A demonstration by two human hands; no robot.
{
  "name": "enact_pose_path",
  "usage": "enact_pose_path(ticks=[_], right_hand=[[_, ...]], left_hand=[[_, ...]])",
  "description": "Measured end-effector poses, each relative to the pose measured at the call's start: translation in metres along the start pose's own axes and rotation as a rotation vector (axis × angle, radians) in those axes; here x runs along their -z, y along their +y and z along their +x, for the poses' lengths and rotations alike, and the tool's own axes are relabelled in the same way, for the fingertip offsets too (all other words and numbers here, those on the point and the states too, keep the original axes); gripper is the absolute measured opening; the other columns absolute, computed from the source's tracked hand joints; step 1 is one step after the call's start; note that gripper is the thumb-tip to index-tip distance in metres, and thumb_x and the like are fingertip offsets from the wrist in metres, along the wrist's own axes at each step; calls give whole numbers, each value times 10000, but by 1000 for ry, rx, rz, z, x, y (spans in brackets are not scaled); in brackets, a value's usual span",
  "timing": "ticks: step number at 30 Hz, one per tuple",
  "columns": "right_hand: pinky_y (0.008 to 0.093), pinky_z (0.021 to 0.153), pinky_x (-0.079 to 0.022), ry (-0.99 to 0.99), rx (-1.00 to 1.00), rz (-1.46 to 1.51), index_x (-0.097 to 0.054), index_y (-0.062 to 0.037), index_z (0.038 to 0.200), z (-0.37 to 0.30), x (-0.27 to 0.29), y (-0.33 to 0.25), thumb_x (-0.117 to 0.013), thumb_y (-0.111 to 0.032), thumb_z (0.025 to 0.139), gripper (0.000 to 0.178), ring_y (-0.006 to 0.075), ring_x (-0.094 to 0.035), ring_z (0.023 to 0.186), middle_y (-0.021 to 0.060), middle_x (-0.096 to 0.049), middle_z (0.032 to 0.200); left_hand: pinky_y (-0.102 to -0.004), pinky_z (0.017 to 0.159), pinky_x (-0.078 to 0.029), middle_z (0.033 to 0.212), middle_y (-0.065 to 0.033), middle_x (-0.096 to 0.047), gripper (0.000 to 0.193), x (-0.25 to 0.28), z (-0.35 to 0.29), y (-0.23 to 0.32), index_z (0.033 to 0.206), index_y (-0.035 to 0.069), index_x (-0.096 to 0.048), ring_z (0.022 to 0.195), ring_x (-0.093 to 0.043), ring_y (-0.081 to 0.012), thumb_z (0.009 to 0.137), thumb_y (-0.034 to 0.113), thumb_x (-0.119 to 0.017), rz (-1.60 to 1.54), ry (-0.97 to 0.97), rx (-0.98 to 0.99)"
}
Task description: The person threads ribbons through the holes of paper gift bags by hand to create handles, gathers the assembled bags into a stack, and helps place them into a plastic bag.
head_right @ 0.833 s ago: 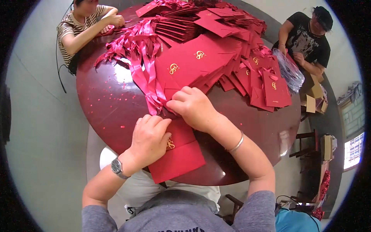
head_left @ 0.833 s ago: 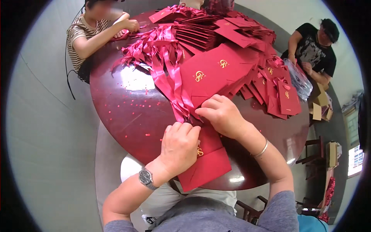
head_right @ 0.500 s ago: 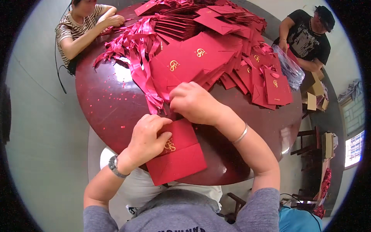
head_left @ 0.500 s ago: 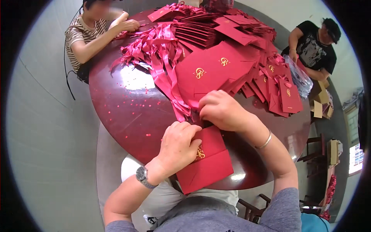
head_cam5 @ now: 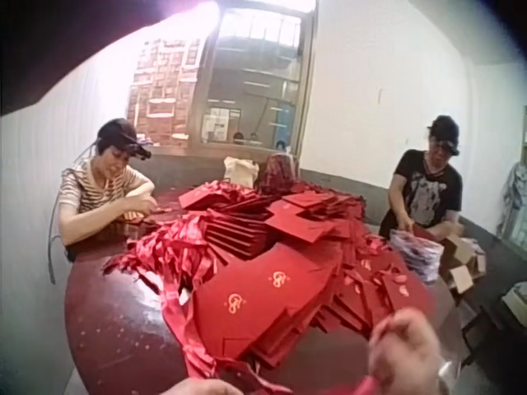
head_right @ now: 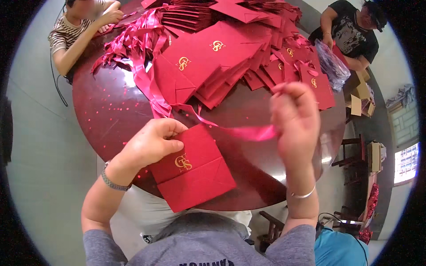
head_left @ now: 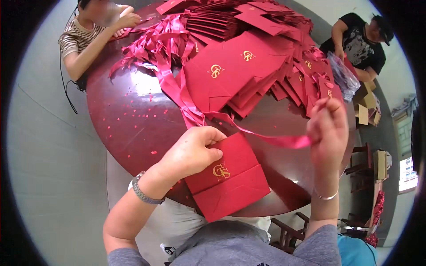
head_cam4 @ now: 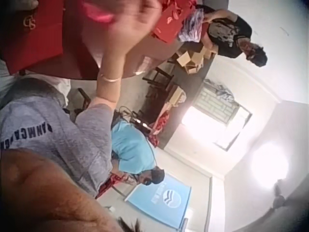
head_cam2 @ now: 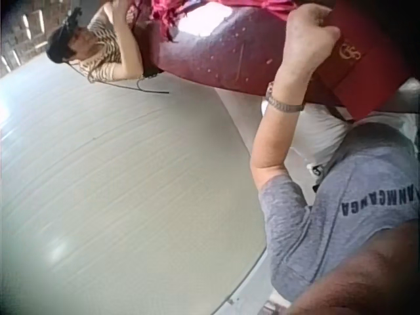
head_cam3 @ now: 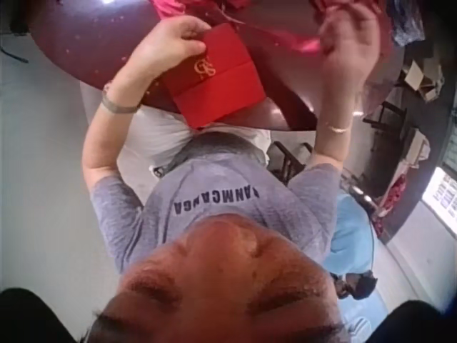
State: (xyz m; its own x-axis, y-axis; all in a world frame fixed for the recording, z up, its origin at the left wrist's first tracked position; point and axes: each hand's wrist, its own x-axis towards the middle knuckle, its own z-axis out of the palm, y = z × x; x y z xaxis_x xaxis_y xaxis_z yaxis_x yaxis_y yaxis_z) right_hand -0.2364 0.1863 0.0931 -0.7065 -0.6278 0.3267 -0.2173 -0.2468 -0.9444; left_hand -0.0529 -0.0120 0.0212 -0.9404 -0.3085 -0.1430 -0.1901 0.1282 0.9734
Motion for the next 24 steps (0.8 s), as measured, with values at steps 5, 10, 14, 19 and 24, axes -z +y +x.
enact_pose_path(ticks=[5, 10, 14, 19, 24], right_hand=[[331, 693, -524, -538, 185, -609, -611, -4, 949, -40, -55, 29, -634, -47, 857, 104, 245, -663, 791, 141, -641, 878], [295, 655, -520, -464, -53, -583, -613, 11, 988, -49, -57, 47, -651, 1, 817, 175, 192, -667, 735, 127, -671, 847], [285, 628, -503, -507, 1, -619, -619, 1, 984, -46, -59, 52, -661, -38, 819, 175, 156, -647, 695, 93, -665, 815], [263, 612, -484, -487, 2, -602, -634, -2, 937, -45, -60, 55, -676, -48, 830, 124, 135, -622, 673, 77, -659, 784], [319, 566, -499, -406, 29, -601, -636, -20, 891, -47, -64, 57, -682, -77, 845, 86, 229, -646, 648, 119, -646, 774]], left_hand=[[-289, 764, -506, 881, -89, -687, 217, 4, 3, 7, 1033, -47, -655, 817, -634, -143, 824, -12, -608, -152, -67, 156], [-233, 782, -479, 917, -8, -657, 179, 3, 5, 16, 1030, -33, -635, 850, -584, -74, 869, -60, -562, 66, -119, 196], [-228, 782, -476, 905, 0, -657, 175, 4, 6, 8, 1020, -33, -641, 853, -581, -65, 866, -61, -562, 23, -130, 212], [-232, 783, -484, 935, -12, -664, 188, 1, 6, 3, 1038, -38, -635, 873, -589, -70, 866, -66, -565, -68, -104, 176], [-238, 789, -493, 946, -30, -668, 189, 1, 4, 5, 1042, -40, -634, 874, -600, -81, 865, -66, -572, -94, -80, 224]])
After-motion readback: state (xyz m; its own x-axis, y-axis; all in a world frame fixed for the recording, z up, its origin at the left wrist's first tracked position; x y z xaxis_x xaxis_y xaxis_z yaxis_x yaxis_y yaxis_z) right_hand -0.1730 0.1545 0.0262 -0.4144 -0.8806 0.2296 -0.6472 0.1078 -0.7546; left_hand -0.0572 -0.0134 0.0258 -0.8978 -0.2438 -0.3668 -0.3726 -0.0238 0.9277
